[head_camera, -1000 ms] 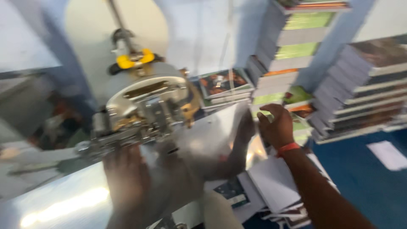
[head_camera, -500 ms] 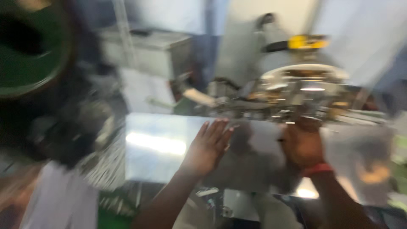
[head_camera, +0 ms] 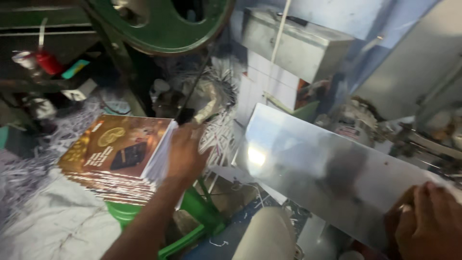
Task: The person repeatedly places book covers onto a binding machine, pulls a lever to secure the binding, and then removes the finished book. This process is performed on multiple books with different cover designs.
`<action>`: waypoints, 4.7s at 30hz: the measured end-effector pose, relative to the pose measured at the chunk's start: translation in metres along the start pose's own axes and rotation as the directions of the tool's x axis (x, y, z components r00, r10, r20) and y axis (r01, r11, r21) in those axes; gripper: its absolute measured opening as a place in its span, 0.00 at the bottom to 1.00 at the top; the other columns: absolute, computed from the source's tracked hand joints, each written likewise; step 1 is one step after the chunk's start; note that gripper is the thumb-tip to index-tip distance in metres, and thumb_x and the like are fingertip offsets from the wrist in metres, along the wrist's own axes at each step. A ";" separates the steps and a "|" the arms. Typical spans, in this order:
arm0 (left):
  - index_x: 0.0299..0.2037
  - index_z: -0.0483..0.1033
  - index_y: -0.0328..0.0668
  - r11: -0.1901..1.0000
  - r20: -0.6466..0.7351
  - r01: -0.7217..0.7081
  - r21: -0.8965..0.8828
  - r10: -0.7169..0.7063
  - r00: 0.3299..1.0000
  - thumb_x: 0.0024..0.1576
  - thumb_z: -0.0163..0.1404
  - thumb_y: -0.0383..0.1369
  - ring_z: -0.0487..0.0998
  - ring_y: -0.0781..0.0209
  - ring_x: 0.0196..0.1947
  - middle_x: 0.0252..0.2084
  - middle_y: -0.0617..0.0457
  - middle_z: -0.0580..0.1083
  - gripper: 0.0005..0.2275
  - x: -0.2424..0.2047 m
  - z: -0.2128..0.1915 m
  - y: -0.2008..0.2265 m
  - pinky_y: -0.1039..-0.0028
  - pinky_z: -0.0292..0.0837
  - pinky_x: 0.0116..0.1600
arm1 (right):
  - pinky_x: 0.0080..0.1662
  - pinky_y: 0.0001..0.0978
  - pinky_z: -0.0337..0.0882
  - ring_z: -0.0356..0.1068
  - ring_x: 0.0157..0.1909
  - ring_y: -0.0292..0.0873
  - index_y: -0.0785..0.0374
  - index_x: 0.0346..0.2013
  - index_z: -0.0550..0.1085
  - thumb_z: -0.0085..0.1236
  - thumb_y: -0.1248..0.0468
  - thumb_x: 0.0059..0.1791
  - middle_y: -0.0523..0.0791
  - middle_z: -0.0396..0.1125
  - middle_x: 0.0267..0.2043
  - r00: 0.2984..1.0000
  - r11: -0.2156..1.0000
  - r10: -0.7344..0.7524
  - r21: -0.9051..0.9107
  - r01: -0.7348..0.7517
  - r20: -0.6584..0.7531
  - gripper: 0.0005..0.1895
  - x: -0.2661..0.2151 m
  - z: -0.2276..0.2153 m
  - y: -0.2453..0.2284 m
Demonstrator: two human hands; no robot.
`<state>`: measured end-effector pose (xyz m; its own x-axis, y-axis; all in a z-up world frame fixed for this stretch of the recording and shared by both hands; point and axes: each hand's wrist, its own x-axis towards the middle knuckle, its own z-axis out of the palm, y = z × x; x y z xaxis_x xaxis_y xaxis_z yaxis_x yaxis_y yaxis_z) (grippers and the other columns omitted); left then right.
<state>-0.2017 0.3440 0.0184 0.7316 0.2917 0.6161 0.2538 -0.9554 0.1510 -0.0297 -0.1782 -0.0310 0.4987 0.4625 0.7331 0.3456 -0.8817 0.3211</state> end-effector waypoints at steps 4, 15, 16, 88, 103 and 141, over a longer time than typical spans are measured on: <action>0.74 0.56 0.44 0.899 0.165 0.375 0.225 -0.415 0.895 0.38 0.67 0.50 0.56 0.37 0.71 0.69 0.36 0.61 0.51 -0.040 -0.058 -0.061 0.45 0.42 0.68 | 0.68 0.40 0.70 0.73 0.60 0.47 0.67 0.52 0.79 0.53 0.65 0.52 0.50 0.72 0.57 1.000 0.942 -0.011 0.336 0.010 0.001 0.16 0.025 -0.023 -0.055; 0.59 0.68 0.39 0.956 0.056 0.011 0.294 -0.029 0.998 0.49 0.56 0.33 0.81 0.48 0.46 0.45 0.44 0.80 0.25 -0.099 -0.058 -0.084 0.54 0.62 0.64 | 0.56 0.37 0.72 0.75 0.52 0.46 0.59 0.52 0.78 0.60 0.62 0.46 0.45 0.75 0.51 0.987 0.484 0.008 0.863 -0.145 0.161 0.19 0.101 -0.065 -0.189; 0.55 0.72 0.43 0.950 0.025 -0.031 0.310 0.025 0.999 0.49 0.54 0.29 0.82 0.51 0.44 0.42 0.47 0.81 0.21 -0.101 -0.060 -0.081 0.56 0.65 0.61 | 0.54 0.36 0.72 0.76 0.47 0.42 0.58 0.50 0.79 0.62 0.61 0.43 0.43 0.77 0.46 0.965 0.467 0.008 0.853 -0.235 0.262 0.20 0.103 -0.068 -0.203; 0.53 0.73 0.28 0.805 -0.283 0.022 -0.593 -0.234 0.930 0.69 0.51 0.22 0.80 0.62 0.41 0.44 0.45 0.78 0.06 -0.009 -0.084 -0.038 0.75 0.76 0.51 | 0.62 0.33 0.56 0.55 0.68 0.41 0.75 0.67 0.58 0.54 0.60 0.55 0.49 0.58 0.68 0.998 -0.091 -0.028 0.995 -0.051 0.049 0.32 0.105 -0.177 -0.131; 0.47 0.79 0.33 -0.115 0.757 0.754 -0.647 -0.216 0.617 0.62 0.46 0.32 0.81 0.58 0.38 0.38 0.49 0.81 0.12 0.128 0.010 0.010 0.66 0.77 0.48 | 0.43 0.36 0.65 0.63 0.38 0.37 0.71 0.40 0.80 0.59 0.51 0.53 0.44 0.69 0.35 0.568 -0.381 0.110 0.562 -0.734 0.816 0.21 0.139 -0.041 -0.116; 0.40 0.84 0.38 0.728 -0.149 0.121 -0.674 -0.294 0.944 0.49 0.61 0.26 0.78 0.46 0.44 0.41 0.43 0.78 0.09 0.125 0.131 0.090 0.63 0.72 0.50 | 0.42 0.42 0.73 0.72 0.36 0.50 0.62 0.55 0.77 0.57 0.71 0.42 0.50 0.70 0.38 0.866 0.617 0.451 0.626 -0.477 0.215 0.26 0.111 -0.026 -0.083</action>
<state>-0.0050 0.3007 0.0076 0.5217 0.5498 0.6523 -0.1535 -0.6916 0.7058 -0.0236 -0.0560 0.0393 0.7589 0.0226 0.6508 0.4731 -0.7059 -0.5271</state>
